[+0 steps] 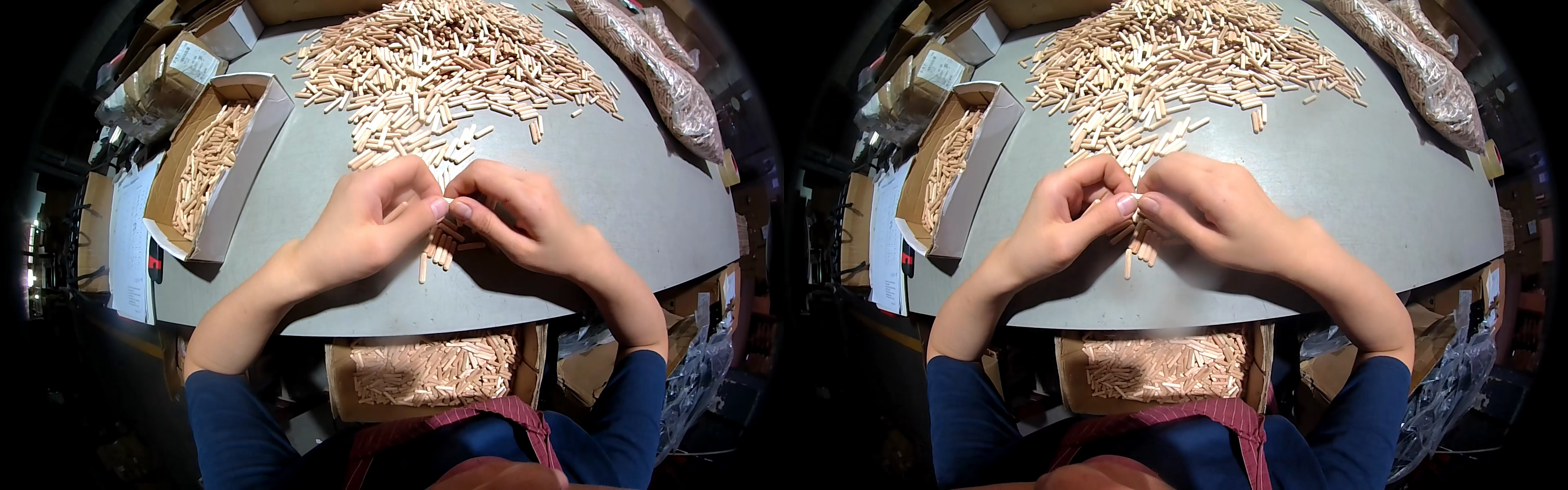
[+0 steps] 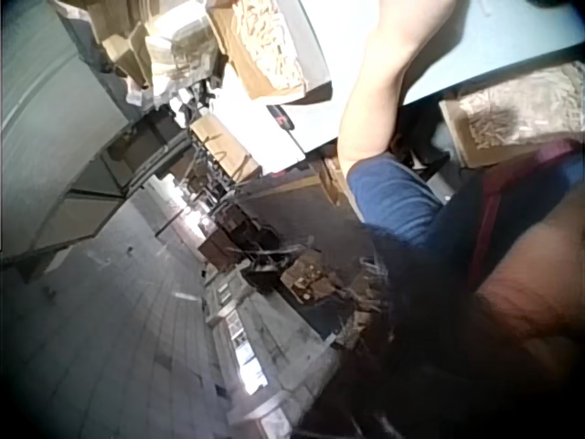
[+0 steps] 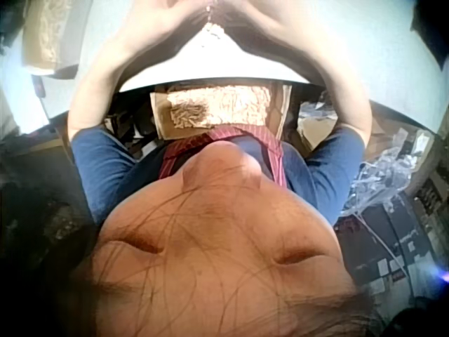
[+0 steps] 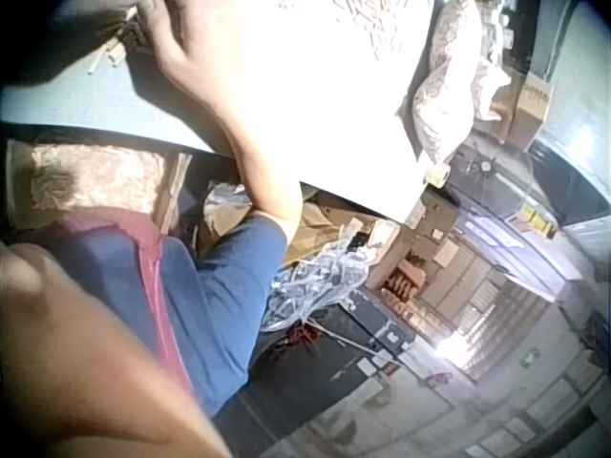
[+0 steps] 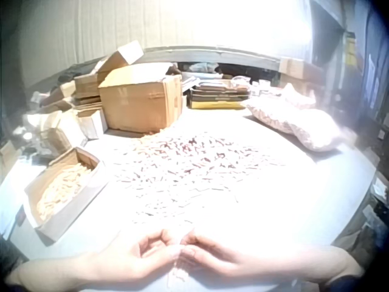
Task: The person repeatedly picks up small wooden pegs from a pile on a table, inspects them by hand, and places them into a cardboard box below. The task involves continuous manual handling and sorting of the pegs without using tools.
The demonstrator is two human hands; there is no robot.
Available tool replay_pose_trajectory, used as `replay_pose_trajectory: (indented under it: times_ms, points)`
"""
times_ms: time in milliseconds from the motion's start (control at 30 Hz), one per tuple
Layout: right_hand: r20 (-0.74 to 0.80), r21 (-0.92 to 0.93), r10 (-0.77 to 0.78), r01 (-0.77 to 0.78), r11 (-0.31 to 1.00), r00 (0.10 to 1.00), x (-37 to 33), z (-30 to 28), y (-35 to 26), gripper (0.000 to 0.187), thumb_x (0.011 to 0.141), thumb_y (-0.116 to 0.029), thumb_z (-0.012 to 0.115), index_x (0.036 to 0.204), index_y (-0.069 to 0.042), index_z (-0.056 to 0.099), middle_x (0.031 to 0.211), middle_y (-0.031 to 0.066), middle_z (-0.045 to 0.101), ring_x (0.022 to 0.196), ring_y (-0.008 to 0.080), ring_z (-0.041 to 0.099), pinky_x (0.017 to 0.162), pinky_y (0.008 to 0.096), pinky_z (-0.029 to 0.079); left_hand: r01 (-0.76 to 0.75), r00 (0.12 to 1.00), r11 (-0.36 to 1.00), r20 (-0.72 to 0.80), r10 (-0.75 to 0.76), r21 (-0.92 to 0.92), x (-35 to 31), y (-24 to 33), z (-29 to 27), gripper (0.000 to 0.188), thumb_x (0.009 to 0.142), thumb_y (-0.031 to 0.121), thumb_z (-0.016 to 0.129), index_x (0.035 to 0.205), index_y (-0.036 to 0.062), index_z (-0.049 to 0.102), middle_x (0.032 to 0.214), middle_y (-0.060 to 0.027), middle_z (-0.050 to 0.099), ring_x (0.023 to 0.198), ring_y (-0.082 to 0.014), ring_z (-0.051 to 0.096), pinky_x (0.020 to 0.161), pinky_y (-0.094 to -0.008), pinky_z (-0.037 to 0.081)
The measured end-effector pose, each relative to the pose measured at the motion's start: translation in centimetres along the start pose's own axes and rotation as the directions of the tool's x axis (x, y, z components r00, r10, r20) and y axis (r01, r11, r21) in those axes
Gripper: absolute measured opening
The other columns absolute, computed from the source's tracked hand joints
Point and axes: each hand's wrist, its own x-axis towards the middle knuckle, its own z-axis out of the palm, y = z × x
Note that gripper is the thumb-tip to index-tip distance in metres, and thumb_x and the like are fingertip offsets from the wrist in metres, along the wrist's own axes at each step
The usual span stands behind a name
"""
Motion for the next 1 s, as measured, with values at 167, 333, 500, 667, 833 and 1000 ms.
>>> replay_pose_trajectory:
  times_ms: [167,333,500,667,833,1000]
  points:
    - [-0.043,0.124,0.125,-0.119,0.985,0.991,-0.2,0.4,-0.2,0.018,0.103,-0.018,0.063,0.104,-0.001,0.068,0.086,0.0155,0.067,0.077,0.0315,0.067,0.07,0.0392,0.053,-0.014,0.999,0.995,-0.042,0.018,0.099,-0.1,0.4,0.1,0.011,0.106,0.01,0.064,0.108,-0.0008,0.061,0.094,-0.0006,0.061,0.083,-0.0051,0.057,0.072,-0.0226,0.047]
    - [-0.093,0.105,0.084,-0.075,0.992,0.992,-0.1,0.6,-0.1,0.017,0.102,-0.017,0.066,0.102,-0.001,0.069,0.082,0.0144,0.066,0.074,0.0293,0.067,0.067,0.0376,0.053,-0.049,0.997,0.988,-0.059,0.058,0.145,-0.2,0.4,0.2,0.01,0.104,0.007,0.063,0.11,-0.0014,0.062,0.097,-0.001,0.063,0.085,-0.0048,0.057,0.074,-0.0225,0.048]
    - [-0.101,0.089,0.083,-0.075,0.993,0.991,-0.3,0.8,0.1,0.017,0.1,-0.018,0.069,0.097,-0.001,0.07,0.077,0.0121,0.066,0.067,0.027,0.066,0.061,0.0356,0.051,-0.143,0.982,0.955,-0.081,0.169,0.26,-0.3,0.1,0.4,0.008,0.103,0.005,0.063,0.107,-0.0018,0.063,0.093,-0.0002,0.062,0.081,-0.0041,0.055,0.069,-0.0217,0.045]
    - [-0.067,0.118,0.082,-0.073,0.99,0.994,-0.5,1.1,-0.6,0.014,0.098,-0.015,0.072,0.095,-0.002,0.071,0.074,0.013,0.065,0.063,0.0257,0.065,0.058,0.0345,0.05,-0.272,0.953,0.919,-0.051,0.298,0.287,-0.7,0.0,0.8,0.005,0.098,0.002,0.062,0.102,-0.0017,0.063,0.084,0.0006,0.058,0.072,-0.0037,0.049,0.061,-0.0227,0.039]
    - [-0.099,0.105,0.046,-0.035,0.994,0.994,-0.7,1.9,-1.7,0.012,0.097,-0.013,0.073,0.094,-0.002,0.07,0.074,0.0134,0.064,0.063,0.0264,0.064,0.058,0.0362,0.049,-0.391,0.912,0.9,-0.052,0.407,0.19,-1.3,0.1,1.3,0.007,0.091,-0.002,0.057,0.094,-0.0025,0.063,0.078,-0.0003,0.057,0.067,-0.0046,0.046,0.058,-0.024,0.037]
    - [-0.112,0.138,0.042,-0.026,0.99,0.993,-0.9,2.7,-1.4,0.012,0.097,-0.013,0.073,0.094,-0.002,0.069,0.075,0.0127,0.064,0.064,0.0263,0.064,0.059,0.0362,0.05,-0.419,0.889,0.888,-0.112,0.443,0.188,-1.4,0.4,1.8,0.01,0.086,-0.003,0.054,0.09,-0.003,0.064,0.077,-0.0013,0.057,0.067,-0.0052,0.046,0.058,-0.0249,0.037]
